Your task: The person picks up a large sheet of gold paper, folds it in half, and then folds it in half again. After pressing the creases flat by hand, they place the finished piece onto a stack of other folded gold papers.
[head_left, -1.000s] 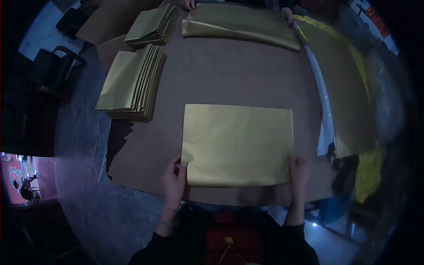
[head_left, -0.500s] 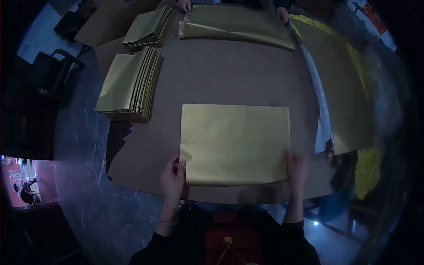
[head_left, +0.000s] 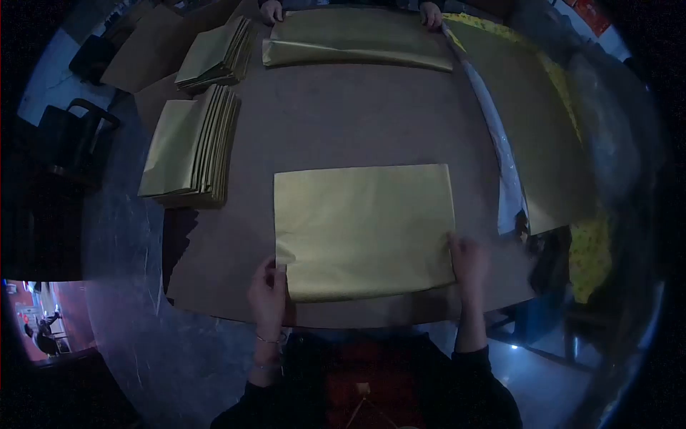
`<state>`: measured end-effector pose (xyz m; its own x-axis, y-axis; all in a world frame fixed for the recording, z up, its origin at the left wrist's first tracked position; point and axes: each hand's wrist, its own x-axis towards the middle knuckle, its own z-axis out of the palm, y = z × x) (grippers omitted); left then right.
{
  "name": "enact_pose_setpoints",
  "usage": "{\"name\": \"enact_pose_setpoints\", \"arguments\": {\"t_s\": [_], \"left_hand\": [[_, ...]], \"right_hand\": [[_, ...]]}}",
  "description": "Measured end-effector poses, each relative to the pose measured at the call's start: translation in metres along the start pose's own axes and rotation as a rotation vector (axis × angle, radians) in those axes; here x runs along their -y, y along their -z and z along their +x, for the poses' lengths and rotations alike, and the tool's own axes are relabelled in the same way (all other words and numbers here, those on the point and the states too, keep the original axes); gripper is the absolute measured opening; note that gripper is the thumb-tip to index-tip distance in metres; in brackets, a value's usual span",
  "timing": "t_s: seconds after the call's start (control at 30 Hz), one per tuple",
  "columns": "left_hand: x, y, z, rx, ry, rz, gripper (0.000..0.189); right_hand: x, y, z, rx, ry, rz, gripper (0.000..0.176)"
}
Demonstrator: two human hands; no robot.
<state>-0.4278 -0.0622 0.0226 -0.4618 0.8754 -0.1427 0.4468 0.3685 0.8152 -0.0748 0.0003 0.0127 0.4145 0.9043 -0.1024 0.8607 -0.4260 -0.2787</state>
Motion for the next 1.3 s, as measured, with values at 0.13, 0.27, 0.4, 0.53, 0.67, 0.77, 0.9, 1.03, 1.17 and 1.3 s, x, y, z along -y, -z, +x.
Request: {"name": "enact_pose_setpoints", "arguments": {"t_s": [0.13, 0.27, 0.4, 0.53, 0.67, 0.77, 0.9, 1.03, 1.17, 1.3], "left_hand": [[0.006, -0.002, 0.002, -0.006, -0.026, 0.024, 0.029], [-0.003, 0.001, 0.000, -0.014, -0.048, 0.148, 0.028], [-0.003, 0.001, 0.003, 0.017, -0.047, 0.178, 0.029], [-0.003, -0.001, 0.002, -0.059, -0.243, 0.561, 0.032], [-0.015, -0.002, 0.003, -0.088, -0.327, 0.669, 0.034], [-0.016, -0.003, 0.008, -0.069, -0.439, 0.687, 0.034], [-0.013, -0.007, 0.015, -0.034, -0.671, 0.565, 0.033], [-0.009, -0.012, 0.017, 0.066, -0.672, 0.560, 0.029], [-0.007, -0.016, 0.019, 0.064, -0.697, 0.520, 0.033], [-0.013, -0.017, 0.016, 0.081, -0.631, 0.520, 0.034]], "right_hand": [[-0.010, -0.011, 0.002, -0.077, 0.072, 0.017, 0.037], [-0.007, -0.006, 0.000, 0.004, 0.084, 0.006, 0.042], [-0.008, -0.008, 0.003, -0.011, 0.072, -0.051, 0.048], [-0.008, -0.010, 0.002, -0.023, 0.083, -0.062, 0.050], [-0.004, -0.007, 0.001, -0.061, 0.126, -0.006, 0.048], [-0.007, -0.007, 0.001, -0.066, 0.104, 0.002, 0.047], [-0.009, -0.009, 0.004, 0.003, 0.048, -0.004, 0.046], [-0.009, -0.011, 0.004, 0.005, 0.049, 0.017, 0.045], [-0.002, -0.005, -0.001, -0.012, 0.044, 0.027, 0.044], [-0.001, -0.003, 0.001, 0.015, 0.025, 0.001, 0.043]]}}
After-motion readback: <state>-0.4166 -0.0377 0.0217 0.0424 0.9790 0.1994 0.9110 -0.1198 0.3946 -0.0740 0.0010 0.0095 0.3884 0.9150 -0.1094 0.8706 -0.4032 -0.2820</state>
